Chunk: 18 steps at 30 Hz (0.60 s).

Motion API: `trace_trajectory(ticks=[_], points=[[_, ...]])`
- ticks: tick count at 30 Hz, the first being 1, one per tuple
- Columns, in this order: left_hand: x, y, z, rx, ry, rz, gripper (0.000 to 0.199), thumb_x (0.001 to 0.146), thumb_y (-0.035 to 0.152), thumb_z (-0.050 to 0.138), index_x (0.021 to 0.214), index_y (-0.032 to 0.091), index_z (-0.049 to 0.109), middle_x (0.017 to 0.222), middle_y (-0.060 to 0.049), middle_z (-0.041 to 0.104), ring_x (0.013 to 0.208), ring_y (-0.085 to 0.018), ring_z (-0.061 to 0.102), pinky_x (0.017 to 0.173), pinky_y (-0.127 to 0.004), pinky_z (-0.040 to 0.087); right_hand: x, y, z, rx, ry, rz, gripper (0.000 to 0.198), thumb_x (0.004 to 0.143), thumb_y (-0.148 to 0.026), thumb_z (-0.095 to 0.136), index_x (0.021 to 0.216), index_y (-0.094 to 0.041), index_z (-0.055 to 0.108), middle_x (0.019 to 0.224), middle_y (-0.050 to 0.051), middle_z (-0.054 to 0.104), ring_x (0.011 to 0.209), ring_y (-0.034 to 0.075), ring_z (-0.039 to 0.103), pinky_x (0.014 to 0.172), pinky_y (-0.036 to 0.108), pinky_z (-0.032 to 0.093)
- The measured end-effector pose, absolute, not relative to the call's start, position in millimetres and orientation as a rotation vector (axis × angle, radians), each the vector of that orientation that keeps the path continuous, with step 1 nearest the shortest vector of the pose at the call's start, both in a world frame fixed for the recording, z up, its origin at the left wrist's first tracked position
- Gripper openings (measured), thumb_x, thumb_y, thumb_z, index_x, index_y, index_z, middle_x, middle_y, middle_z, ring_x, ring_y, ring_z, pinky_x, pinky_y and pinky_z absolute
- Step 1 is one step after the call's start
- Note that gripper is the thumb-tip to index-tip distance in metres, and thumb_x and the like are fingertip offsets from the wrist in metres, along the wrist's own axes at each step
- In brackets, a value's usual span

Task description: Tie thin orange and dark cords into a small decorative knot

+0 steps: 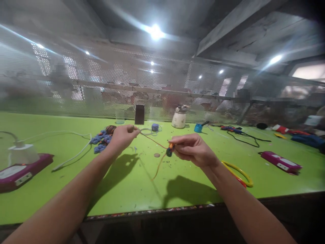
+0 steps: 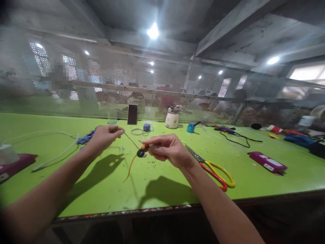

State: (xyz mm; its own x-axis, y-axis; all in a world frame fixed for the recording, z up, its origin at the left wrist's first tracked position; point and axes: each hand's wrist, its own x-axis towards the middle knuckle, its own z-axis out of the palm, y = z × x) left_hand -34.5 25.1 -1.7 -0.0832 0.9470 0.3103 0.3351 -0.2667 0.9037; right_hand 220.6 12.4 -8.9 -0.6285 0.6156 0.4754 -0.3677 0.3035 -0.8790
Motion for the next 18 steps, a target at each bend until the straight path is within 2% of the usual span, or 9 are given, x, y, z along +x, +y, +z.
trace_trajectory(ticks=[1,3,5,8,10,12,15,18], points=[[-37.3,23.8,1.1,1.654,1.456,1.370,0.016,0.069,0.029,0.068,0.074,0.015,0.072,0.055,-0.001,0.056,0.050,-0.014,0.042,0.051,-0.028,0.028,224.0,14.6,-7.0,-0.216,-1.714,1.454,0.024,0.071,-0.025,0.075,0.095,-0.026,0.077,0.069,0.003,0.066,0.044,0.004,0.028,0.041,0.022,0.019],[-41.6,19.0,8.7,1.730,1.530,1.382,0.016,0.070,0.030,0.065,0.062,0.017,0.072,0.054,-0.002,0.058,0.049,-0.015,0.039,0.051,-0.028,0.026,231.6,20.0,-2.6,-0.254,-1.665,1.417,0.023,0.070,-0.026,0.076,0.093,-0.027,0.078,0.070,0.003,0.066,0.044,0.005,0.028,0.042,0.022,0.017],[-44.0,13.5,16.2,1.802,1.550,1.390,0.011,0.068,0.025,0.065,0.066,0.021,0.074,0.056,-0.002,0.061,0.050,-0.016,0.040,0.052,-0.028,0.025,240.2,25.6,2.2,-0.317,-1.581,1.325,0.024,0.065,-0.029,0.078,0.088,-0.028,0.078,0.064,0.002,0.063,0.044,0.006,0.028,0.042,0.021,0.015],[-45.0,9.2,21.5,1.831,1.544,1.432,0.015,0.064,0.018,0.065,0.073,0.024,0.075,0.052,0.001,0.057,0.050,-0.016,0.040,0.053,-0.028,0.021,252.5,32.2,8.5,-0.377,-1.512,1.164,0.028,0.060,-0.031,0.078,0.088,-0.028,0.077,0.063,0.002,0.061,0.047,0.008,0.032,0.042,0.021,0.016],[-45.5,9.1,21.5,1.801,1.501,1.454,0.006,0.064,0.020,0.067,0.065,0.023,0.071,0.046,0.002,0.051,0.047,-0.015,0.037,0.052,-0.029,0.018,258.4,35.3,10.7,-0.379,-1.504,1.117,0.029,0.061,-0.032,0.075,0.089,-0.028,0.076,0.064,0.002,0.060,0.048,0.009,0.033,0.041,0.021,0.017],[-46.5,8.7,21.2,1.758,1.392,1.438,0.019,0.070,0.029,0.066,0.052,0.021,0.065,0.045,0.001,0.049,0.045,-0.014,0.034,0.050,-0.029,0.019,262.0,37.8,11.2,-0.360,-1.498,1.127,0.028,0.062,-0.030,0.074,0.090,-0.028,0.076,0.063,0.002,0.059,0.050,0.009,0.034,0.042,0.021,0.017],[-47.5,3.4,23.9,1.689,1.106,1.404,0.035,0.078,0.039,0.055,0.049,0.020,0.060,0.049,-0.002,0.050,0.047,-0.014,0.038,0.048,-0.028,0.028,263.9,40.7,10.0,-0.327,-1.496,1.174,0.027,0.063,-0.027,0.073,0.090,-0.027,0.077,0.064,0.002,0.061,0.049,0.009,0.034,0.042,0.021,0.017],[-43.9,-6.6,29.0,1.592,0.833,1.512,0.044,0.082,0.045,0.045,0.045,0.021,0.049,0.046,0.002,0.032,0.048,-0.012,0.033,0.045,-0.025,0.029,261.2,42.0,7.3,-0.325,-1.521,1.217,0.025,0.065,-0.025,0.074,0.090,-0.027,0.077,0.068,0.003,0.065,0.047,0.007,0.034,0.042,0.020,0.017]])
